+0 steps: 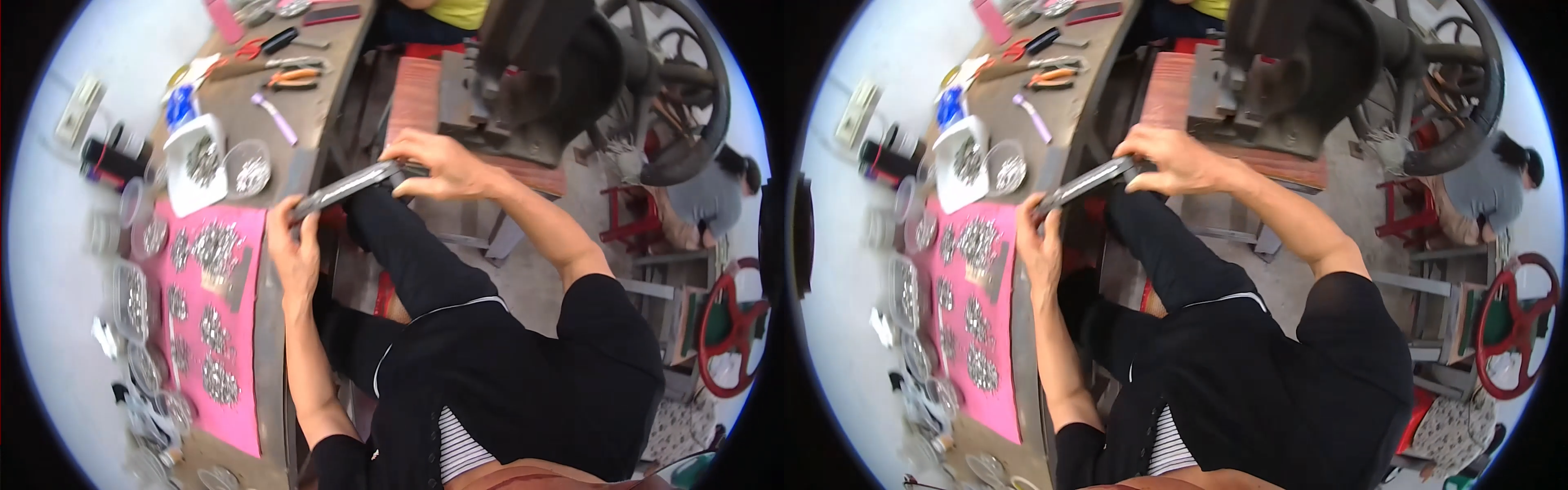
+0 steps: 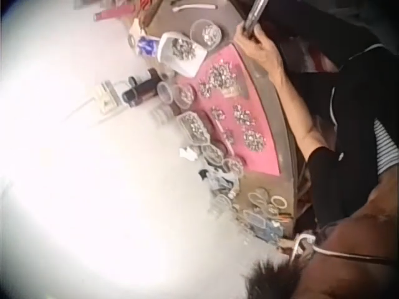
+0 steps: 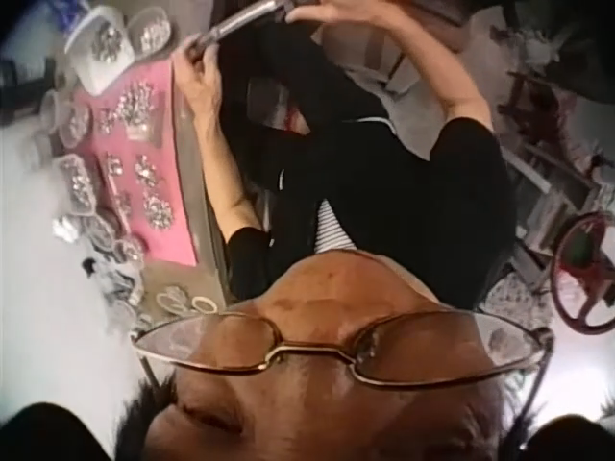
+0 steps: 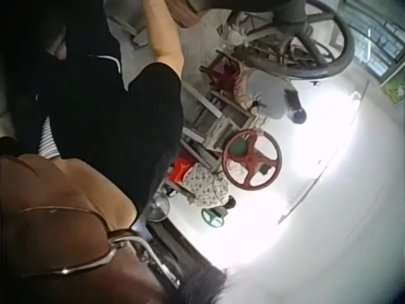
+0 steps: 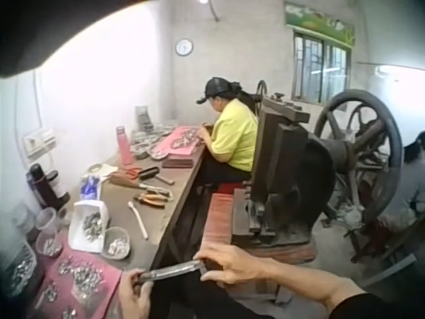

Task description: Arranging small metal components into a template and using a manual press to assemble them.

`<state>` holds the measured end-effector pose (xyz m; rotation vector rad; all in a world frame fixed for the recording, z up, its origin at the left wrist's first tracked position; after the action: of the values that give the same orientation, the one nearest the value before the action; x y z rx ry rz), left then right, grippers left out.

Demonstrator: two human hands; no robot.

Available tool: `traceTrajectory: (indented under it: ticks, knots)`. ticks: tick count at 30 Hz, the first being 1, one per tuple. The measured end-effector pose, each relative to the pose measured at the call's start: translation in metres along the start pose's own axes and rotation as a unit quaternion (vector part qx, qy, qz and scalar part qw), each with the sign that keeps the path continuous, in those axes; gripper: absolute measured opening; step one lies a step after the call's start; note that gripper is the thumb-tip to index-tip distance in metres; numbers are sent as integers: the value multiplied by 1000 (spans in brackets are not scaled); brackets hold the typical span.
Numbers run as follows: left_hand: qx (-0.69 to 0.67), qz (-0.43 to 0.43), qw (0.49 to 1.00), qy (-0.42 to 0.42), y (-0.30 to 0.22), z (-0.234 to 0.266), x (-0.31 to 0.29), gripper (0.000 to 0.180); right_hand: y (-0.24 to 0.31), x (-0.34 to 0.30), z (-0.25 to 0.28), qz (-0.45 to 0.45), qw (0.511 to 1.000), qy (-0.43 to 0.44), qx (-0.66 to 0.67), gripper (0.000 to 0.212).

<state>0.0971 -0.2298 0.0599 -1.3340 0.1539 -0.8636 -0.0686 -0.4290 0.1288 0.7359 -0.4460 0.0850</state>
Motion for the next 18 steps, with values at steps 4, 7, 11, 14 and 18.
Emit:
traceTrajectory:
  ticks: [4, 7, 11, 14, 18]
  knots:
    - [-128, 9, 978, 165, -12, -150, 88, 41, -38, -79, 97, -157, 975, -123, -98, 41]
    - [-155, 3, 962, 223, -19, -232, 129, 37, -53, -106, 120, -192, 954, -188, -134, 39]
    - [-271, 83, 926, 249, -12, -305, 161, 33, -71, -108, 117, -240, 916, -255, -194, 49]
    - [-223, 4, 944, 243, -20, -333, 167, 34, -78, -102, 106, -225, 910, -273, -215, 58]
    - [-200, -32, 944, 262, -37, -356, 161, 34, -83, -98, 97, -186, 906, -298, -236, 55]
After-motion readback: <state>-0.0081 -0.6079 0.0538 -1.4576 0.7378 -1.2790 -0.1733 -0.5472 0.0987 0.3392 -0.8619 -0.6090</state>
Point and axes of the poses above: each hand's wrist, its own x-axis towards the middle knuckle, its own z-axis out of the back of the hand, y = z × x, the point moved 7 cm from there along x, towards the middle knuckle, and after that the axes turned 1 degree about y, right-handed, at the moved point
